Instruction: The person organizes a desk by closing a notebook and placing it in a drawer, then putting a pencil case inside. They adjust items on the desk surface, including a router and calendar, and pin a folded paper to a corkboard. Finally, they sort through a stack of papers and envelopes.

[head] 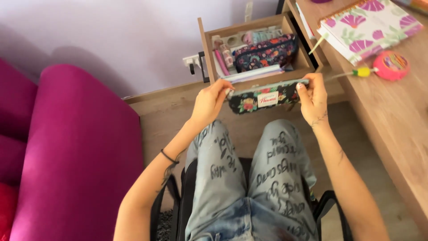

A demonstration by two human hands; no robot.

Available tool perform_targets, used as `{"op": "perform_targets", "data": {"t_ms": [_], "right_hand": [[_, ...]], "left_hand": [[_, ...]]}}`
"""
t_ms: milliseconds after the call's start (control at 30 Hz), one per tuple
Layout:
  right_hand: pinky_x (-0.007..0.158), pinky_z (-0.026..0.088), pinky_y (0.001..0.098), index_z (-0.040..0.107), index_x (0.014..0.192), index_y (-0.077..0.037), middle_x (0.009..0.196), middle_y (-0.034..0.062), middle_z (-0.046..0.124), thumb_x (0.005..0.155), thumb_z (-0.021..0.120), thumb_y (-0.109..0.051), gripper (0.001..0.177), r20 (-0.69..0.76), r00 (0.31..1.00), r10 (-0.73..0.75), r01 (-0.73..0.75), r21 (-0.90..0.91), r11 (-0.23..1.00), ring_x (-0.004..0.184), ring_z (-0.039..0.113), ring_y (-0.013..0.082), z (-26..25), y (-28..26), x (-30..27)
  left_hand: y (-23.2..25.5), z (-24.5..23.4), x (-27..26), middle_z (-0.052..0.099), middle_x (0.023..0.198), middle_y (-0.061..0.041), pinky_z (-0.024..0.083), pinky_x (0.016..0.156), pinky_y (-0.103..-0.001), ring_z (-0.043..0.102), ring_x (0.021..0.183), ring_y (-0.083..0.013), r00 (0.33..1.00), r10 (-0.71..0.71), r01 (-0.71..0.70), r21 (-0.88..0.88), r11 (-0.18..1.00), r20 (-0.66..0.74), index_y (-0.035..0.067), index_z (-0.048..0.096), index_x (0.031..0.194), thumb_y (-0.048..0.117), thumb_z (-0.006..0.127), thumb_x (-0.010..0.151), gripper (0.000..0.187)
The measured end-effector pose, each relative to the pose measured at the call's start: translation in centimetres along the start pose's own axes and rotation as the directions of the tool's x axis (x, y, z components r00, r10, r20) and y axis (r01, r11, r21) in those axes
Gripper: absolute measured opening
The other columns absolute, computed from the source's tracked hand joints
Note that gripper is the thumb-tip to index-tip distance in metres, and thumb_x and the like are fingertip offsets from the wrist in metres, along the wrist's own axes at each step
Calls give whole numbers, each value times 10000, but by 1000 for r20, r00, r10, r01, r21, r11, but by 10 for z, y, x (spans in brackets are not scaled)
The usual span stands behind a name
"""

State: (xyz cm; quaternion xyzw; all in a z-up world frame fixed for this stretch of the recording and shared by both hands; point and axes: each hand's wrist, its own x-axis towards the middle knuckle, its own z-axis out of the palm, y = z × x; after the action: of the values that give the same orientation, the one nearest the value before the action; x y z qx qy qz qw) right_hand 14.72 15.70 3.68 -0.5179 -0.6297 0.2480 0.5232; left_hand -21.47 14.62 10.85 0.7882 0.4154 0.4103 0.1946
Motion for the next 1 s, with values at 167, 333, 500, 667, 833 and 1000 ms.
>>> {"op": "perform_targets", "data": {"t_ms": [167,333,500,667,833,1000], "right_hand": [[708,557,349,500,1268,-88,1064,149,617,1123,562,-94,158,-152,988,-38,39,4,999,857,646,219,31,22,36],[733,571,352,497,1282,-120,1058,133,658,1137,536,-177,161,-234,971,-39,35,-22,999,873,697,235,65,30,96],[1034,460,626,415,1468,-135,1383,159,481,1008,602,52,530,-207,968,-139,121,-100,988,1310,496,369,91,-21,178],[1133,256,674,533,1421,-29,1435,214,436,670,859,95,828,-42,917,-397,333,-468,819,1414,308,476,109,2,243],[983,218,873,583,1387,-100,1310,151,563,516,929,-1,942,195,953,-232,303,-635,711,1409,351,481,121,37,271],[1101,282,769,738,939,-286,926,-118,639,671,907,-292,316,262,964,43,194,-807,558,1089,584,204,130,145,272]], "left_hand": [[-38,31,46,745,1048,-169,618,735,-397,742,911,-294,972,-234,230,-338,913,30,200,572,1287,268,567,1049,248],[-52,34,103,755,1053,-171,601,834,-469,720,996,-401,986,-162,152,-237,960,-24,199,629,1285,134,798,861,461],[-120,54,179,760,842,-102,606,709,-383,752,805,-305,968,-133,83,-225,971,-215,168,721,1084,153,752,939,150],[-163,85,256,748,825,-73,592,732,-359,743,827,-308,985,-37,-4,-231,973,-171,193,724,1026,150,764,910,130],[-183,101,272,708,824,-71,568,773,-377,723,857,-307,993,15,-53,-333,942,-116,166,685,991,101,769,883,152],[-200,82,277,661,954,-117,610,810,-488,608,959,-218,831,-162,515,-627,585,532,75,709,1064,335,717,950,284]]}}
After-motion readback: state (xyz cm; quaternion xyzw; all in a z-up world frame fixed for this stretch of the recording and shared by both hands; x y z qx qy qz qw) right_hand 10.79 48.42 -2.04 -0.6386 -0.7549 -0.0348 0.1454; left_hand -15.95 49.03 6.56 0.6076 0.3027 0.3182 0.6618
